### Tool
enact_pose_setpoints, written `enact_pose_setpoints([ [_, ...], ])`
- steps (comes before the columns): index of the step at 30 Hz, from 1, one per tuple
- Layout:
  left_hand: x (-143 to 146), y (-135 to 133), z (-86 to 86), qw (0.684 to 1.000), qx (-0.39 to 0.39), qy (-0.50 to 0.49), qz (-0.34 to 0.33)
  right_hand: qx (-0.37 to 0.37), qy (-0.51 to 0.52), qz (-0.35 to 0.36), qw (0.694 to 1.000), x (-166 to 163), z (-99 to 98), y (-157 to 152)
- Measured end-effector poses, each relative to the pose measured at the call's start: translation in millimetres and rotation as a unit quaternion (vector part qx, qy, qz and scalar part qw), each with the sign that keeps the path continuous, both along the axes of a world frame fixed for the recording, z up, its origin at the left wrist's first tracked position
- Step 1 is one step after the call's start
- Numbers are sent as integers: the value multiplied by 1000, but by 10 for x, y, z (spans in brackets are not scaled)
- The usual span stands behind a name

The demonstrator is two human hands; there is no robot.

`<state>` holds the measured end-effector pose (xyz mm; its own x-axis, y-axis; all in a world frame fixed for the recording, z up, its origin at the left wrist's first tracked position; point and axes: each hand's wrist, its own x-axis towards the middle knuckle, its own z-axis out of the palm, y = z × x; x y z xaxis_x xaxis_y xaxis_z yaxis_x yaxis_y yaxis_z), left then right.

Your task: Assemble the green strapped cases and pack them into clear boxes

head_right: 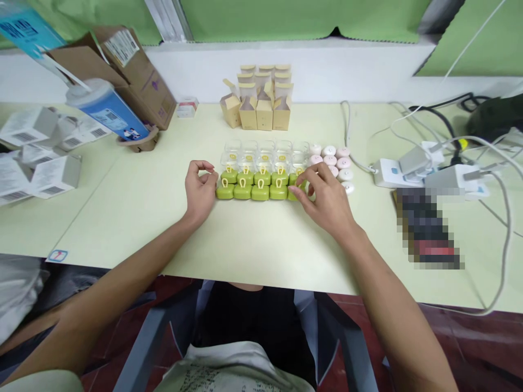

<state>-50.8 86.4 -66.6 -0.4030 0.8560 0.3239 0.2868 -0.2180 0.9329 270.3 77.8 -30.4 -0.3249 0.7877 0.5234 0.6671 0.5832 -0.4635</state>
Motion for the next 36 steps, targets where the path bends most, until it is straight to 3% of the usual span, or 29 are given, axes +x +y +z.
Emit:
enact_pose_setpoints([
  [6, -25, 35, -41, 1000, 14, -16, 2, 36, 61, -32, 997, -1, 54, 13],
  [13, -20, 31, -39, 999, 30, -25, 2, 12, 57, -23, 998, -32, 46, -3],
  [21, -21, 36, -12, 999, 28, -42, 7, 26, 71, -126, 989, 30, 87, 19],
  [26, -32, 46, -9, 999, 23, -49, 6, -4, 8, -183, 983, 39, 123, 26],
  [28, -40, 56, -14, 998, 21, -50, 11, 1, -43, -257, 966, 147, 213, 29],
  [31, -57, 76, -35, 998, 23, -50, 17, -2, -101, -405, 909, 465, 349, 69],
  [33, -73, 93, -62, 999, 23, -47, 13, -28, -99, -423, 900, 719, 357, 132],
  [36, -98, 126, -119, 999, 21, -40, 11, -67, -63, -366, 926, 1018, 209, 251],
])
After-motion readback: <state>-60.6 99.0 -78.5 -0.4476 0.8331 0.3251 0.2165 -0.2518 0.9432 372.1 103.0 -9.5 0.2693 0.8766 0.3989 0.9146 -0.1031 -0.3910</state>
